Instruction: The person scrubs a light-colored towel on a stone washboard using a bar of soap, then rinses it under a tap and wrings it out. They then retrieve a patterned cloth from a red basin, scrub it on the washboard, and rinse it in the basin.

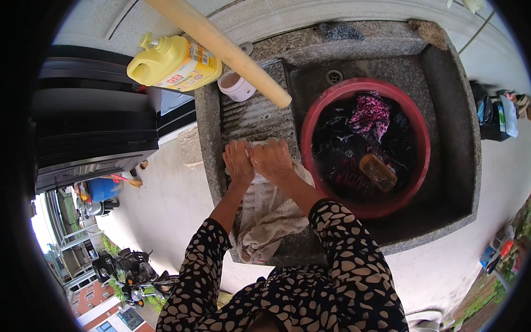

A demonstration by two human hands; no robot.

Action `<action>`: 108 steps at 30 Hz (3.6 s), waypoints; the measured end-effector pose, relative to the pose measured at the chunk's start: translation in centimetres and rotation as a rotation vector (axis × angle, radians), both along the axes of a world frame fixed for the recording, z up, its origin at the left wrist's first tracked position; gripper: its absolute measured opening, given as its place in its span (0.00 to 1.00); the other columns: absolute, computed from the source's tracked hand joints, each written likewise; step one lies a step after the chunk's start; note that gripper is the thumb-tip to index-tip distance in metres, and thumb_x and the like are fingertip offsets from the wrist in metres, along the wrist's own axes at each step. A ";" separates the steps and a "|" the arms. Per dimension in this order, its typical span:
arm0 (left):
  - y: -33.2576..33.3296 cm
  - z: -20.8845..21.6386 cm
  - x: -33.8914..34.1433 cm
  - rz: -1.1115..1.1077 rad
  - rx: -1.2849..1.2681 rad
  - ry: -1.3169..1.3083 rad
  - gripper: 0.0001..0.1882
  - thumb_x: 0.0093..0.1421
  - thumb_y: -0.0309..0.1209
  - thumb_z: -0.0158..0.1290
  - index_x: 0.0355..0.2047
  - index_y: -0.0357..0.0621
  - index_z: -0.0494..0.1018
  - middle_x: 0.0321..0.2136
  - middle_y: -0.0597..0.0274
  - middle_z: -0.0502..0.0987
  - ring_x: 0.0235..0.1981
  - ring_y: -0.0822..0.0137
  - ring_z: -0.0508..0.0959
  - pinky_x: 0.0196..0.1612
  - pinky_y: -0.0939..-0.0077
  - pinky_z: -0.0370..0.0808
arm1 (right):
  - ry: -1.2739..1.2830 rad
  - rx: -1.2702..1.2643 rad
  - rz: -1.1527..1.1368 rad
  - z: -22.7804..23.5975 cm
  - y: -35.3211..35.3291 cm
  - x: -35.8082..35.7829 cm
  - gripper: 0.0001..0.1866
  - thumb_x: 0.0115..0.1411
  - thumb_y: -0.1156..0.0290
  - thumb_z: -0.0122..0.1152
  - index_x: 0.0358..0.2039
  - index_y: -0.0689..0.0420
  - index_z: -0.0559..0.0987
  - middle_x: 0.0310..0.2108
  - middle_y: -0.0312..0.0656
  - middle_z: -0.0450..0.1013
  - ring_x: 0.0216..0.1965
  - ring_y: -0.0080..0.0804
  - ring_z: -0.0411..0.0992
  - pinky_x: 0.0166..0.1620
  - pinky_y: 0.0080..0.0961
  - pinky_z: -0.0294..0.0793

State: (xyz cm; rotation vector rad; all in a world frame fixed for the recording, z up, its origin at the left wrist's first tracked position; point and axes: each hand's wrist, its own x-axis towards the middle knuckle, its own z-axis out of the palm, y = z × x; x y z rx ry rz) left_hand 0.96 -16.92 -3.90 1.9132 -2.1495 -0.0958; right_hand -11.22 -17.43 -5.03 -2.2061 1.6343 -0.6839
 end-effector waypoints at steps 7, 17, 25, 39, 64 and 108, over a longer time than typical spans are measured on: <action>1.7 0.5 -2.4 0.238 0.232 0.922 0.17 0.67 0.40 0.46 0.30 0.37 0.67 0.31 0.54 0.65 0.34 0.54 0.65 0.38 0.58 0.64 | -0.319 -0.106 -0.563 1.9 3.1 -1.0 0.08 0.51 0.66 0.57 0.17 0.53 0.75 0.27 0.37 0.68 0.34 0.39 0.65 0.37 0.38 0.59; -0.4 -0.5 -1.1 -0.140 -0.262 0.028 0.10 0.58 0.34 0.50 0.34 0.40 0.68 0.33 0.51 0.67 0.37 0.52 0.67 0.43 0.58 0.61 | 0.000 -0.198 -0.305 1.9 0.9 -0.2 0.07 0.49 0.65 0.58 0.20 0.51 0.73 0.28 0.39 0.68 0.35 0.38 0.66 0.38 0.40 0.58; 8.2 0.3 -1.9 0.045 -0.121 0.916 0.08 0.57 0.34 0.53 0.30 0.41 0.71 0.26 0.55 0.69 0.24 0.58 0.66 0.29 0.60 0.62 | -0.392 0.141 -0.455 2.9 11.2 1.0 0.09 0.51 0.62 0.58 0.23 0.54 0.78 0.28 0.38 0.70 0.35 0.39 0.67 0.38 0.38 0.59; 4.8 0.0 0.1 0.254 0.239 0.839 0.12 0.62 0.39 0.51 0.32 0.43 0.70 0.28 0.57 0.69 0.41 0.52 0.67 0.43 0.57 0.61 | -0.328 -0.144 -0.592 2.6 8.1 0.5 0.08 0.52 0.62 0.61 0.26 0.52 0.77 0.29 0.42 0.68 0.34 0.40 0.67 0.34 0.42 0.63; 0.6 -1.3 0.7 -0.147 -0.145 0.294 0.11 0.60 0.35 0.49 0.24 0.43 0.68 0.27 0.57 0.69 0.32 0.53 0.69 0.37 0.58 0.61 | -0.126 -0.020 -0.339 1.5 3.3 2.3 0.06 0.50 0.69 0.57 0.22 0.55 0.71 0.25 0.45 0.70 0.32 0.43 0.69 0.35 0.39 0.66; 1.2 -0.6 -4.2 0.345 0.067 -0.049 0.18 0.58 0.49 0.54 0.36 0.48 0.68 0.38 0.57 0.70 0.40 0.55 0.68 0.43 0.56 0.63 | -1.925 0.963 -0.599 -13.1 6.0 -14.4 0.17 0.59 0.59 0.54 0.40 0.58 0.79 0.43 0.43 0.76 0.49 0.41 0.72 0.54 0.35 0.67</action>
